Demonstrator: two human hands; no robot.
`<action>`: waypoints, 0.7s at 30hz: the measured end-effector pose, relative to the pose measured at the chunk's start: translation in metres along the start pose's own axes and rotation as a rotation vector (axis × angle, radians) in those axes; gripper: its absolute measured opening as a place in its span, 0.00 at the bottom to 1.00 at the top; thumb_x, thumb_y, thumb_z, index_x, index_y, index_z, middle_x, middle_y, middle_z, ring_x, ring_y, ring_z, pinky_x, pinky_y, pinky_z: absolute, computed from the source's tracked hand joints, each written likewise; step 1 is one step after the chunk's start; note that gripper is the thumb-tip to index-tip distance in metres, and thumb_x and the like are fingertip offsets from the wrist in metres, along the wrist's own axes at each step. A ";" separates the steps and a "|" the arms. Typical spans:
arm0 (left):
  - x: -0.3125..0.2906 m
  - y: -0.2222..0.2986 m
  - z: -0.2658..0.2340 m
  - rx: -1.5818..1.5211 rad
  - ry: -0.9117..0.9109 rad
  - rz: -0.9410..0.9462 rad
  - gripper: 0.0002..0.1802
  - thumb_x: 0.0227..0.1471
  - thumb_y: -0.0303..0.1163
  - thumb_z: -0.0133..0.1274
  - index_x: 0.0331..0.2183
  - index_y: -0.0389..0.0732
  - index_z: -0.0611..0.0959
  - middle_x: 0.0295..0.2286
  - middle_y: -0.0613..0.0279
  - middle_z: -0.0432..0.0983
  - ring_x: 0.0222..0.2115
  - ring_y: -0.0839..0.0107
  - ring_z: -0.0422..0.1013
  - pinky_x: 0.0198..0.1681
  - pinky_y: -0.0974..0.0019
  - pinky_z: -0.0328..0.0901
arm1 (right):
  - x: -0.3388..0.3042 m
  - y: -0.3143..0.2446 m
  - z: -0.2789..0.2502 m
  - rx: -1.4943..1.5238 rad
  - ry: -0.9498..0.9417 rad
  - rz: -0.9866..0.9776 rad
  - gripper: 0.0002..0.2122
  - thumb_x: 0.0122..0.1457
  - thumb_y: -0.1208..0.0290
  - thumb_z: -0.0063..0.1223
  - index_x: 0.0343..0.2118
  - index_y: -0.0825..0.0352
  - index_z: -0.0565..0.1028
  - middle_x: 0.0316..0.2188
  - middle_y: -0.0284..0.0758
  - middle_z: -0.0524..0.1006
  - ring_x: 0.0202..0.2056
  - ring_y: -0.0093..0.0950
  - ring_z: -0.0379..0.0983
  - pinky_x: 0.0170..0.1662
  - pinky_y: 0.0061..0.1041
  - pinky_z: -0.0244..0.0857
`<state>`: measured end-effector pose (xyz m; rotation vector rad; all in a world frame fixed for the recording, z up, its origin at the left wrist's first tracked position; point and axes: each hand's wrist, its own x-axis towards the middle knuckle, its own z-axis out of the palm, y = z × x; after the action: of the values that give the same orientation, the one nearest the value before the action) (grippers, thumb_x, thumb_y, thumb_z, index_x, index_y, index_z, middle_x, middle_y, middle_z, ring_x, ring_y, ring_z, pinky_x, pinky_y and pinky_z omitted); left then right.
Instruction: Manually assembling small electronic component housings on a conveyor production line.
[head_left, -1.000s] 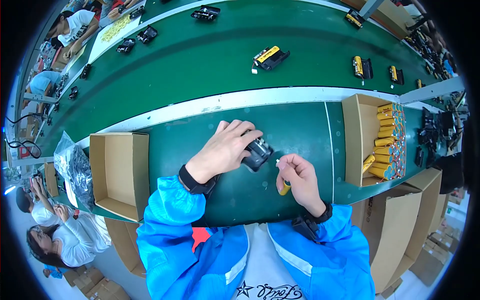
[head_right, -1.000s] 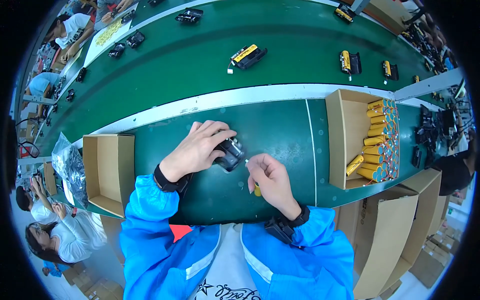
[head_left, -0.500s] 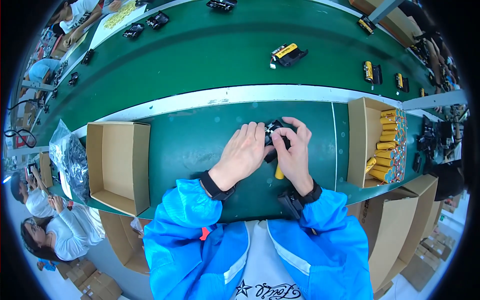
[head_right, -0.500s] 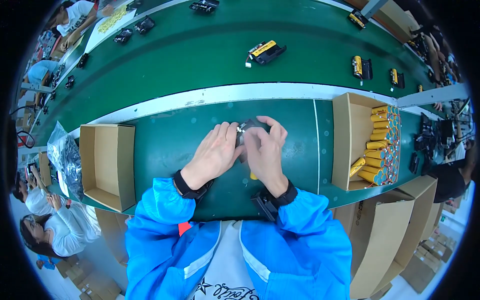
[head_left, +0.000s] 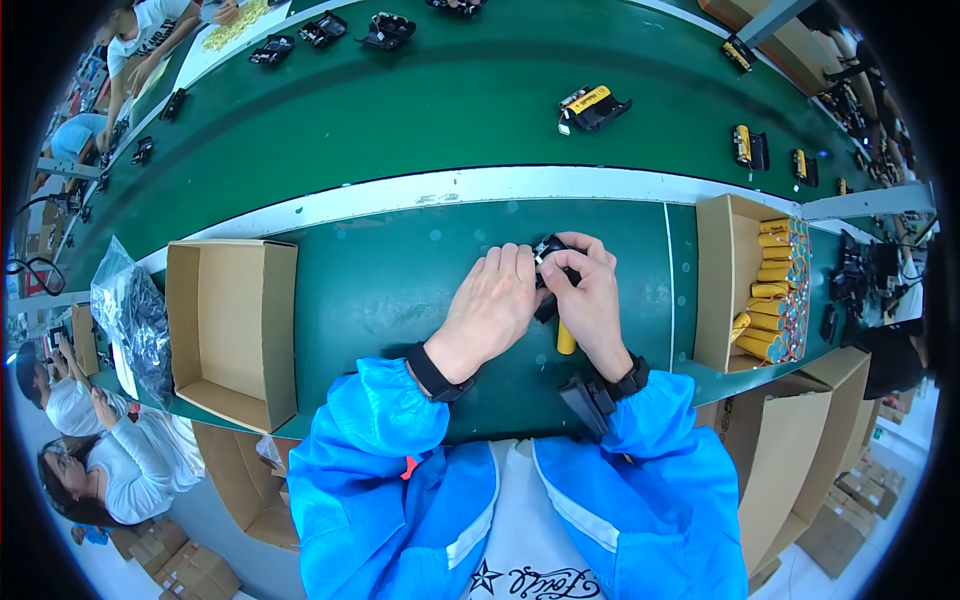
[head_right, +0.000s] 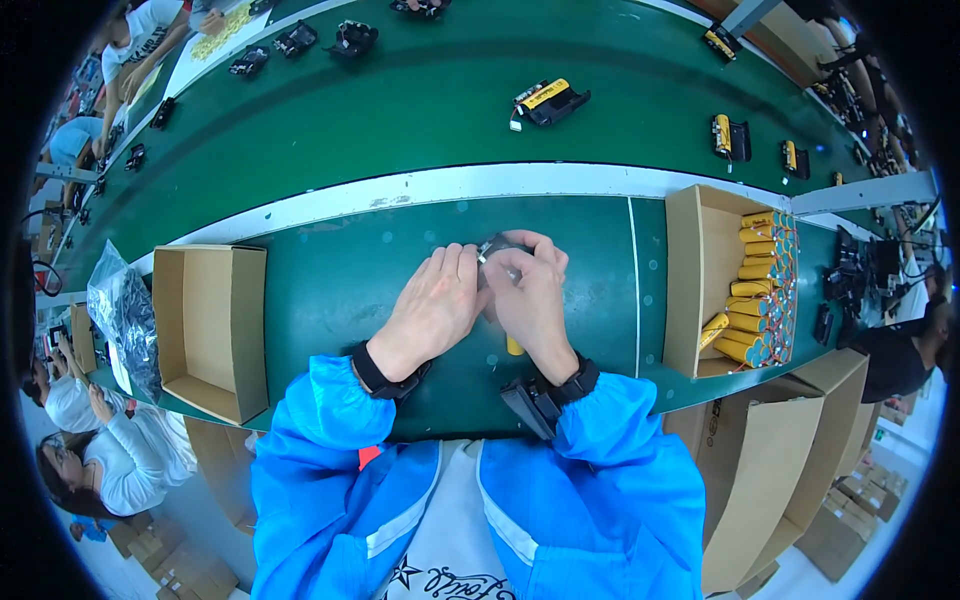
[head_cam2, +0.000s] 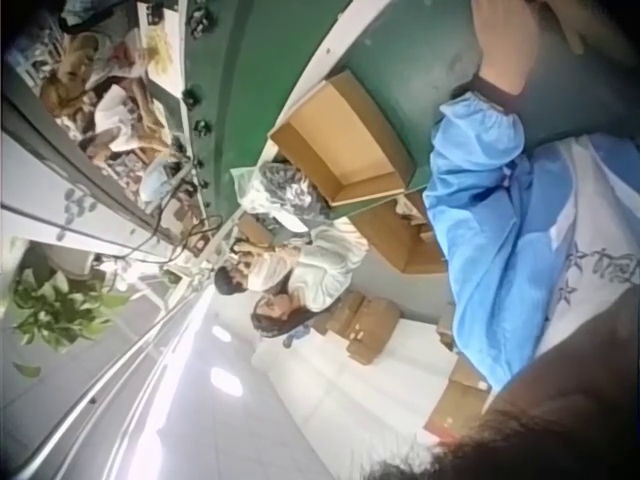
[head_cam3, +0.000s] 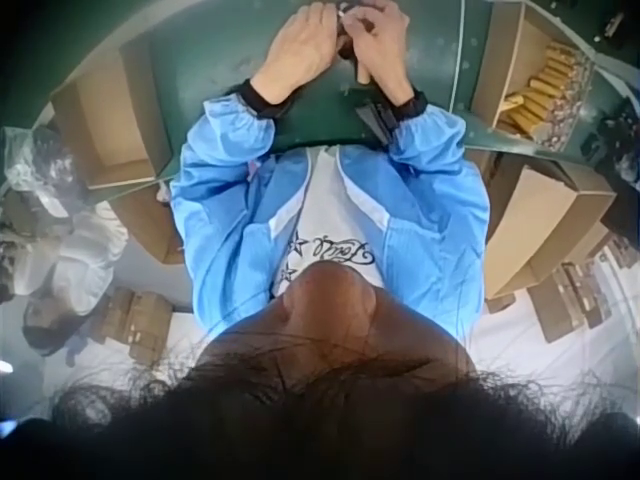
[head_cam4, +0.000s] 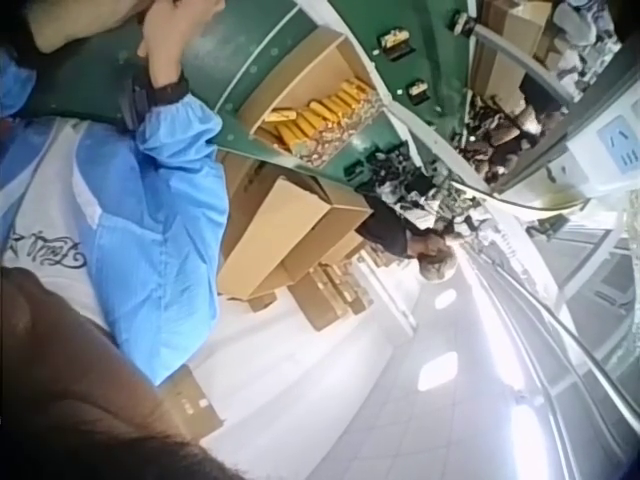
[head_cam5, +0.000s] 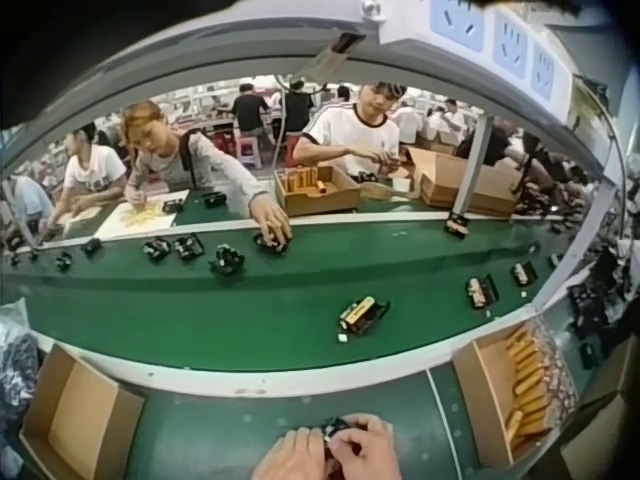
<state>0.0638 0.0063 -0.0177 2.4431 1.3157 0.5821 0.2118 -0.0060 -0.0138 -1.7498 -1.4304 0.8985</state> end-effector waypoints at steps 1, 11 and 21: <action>0.001 0.001 0.000 0.016 -0.002 0.002 0.21 0.50 0.34 0.58 0.41 0.29 0.73 0.34 0.51 0.70 0.36 0.57 0.69 0.40 0.59 0.66 | 0.002 -0.001 -0.001 0.002 0.005 0.006 0.03 0.51 0.72 0.59 0.28 0.62 0.83 0.49 0.35 0.73 0.53 0.40 0.59 0.55 0.35 0.57; 0.008 0.005 -0.003 0.114 -0.006 0.040 0.20 0.50 0.36 0.58 0.39 0.30 0.73 0.33 0.52 0.70 0.35 0.58 0.69 0.38 0.60 0.66 | 0.010 0.005 -0.006 0.025 -0.016 0.032 0.05 0.50 0.76 0.62 0.31 0.65 0.82 0.46 0.38 0.76 0.48 0.36 0.69 0.54 0.35 0.60; 0.007 0.009 -0.001 -0.029 -0.054 -0.092 0.24 0.53 0.37 0.57 0.43 0.27 0.72 0.34 0.48 0.71 0.36 0.54 0.70 0.40 0.57 0.66 | -0.036 0.018 -0.045 0.339 -0.240 0.364 0.11 0.50 0.78 0.63 0.37 0.65 0.79 0.45 0.39 0.75 0.41 0.34 0.72 0.41 0.28 0.66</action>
<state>0.0730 0.0075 -0.0118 2.3442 1.3794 0.5050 0.2540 -0.0483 -0.0029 -1.7058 -1.0327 1.4934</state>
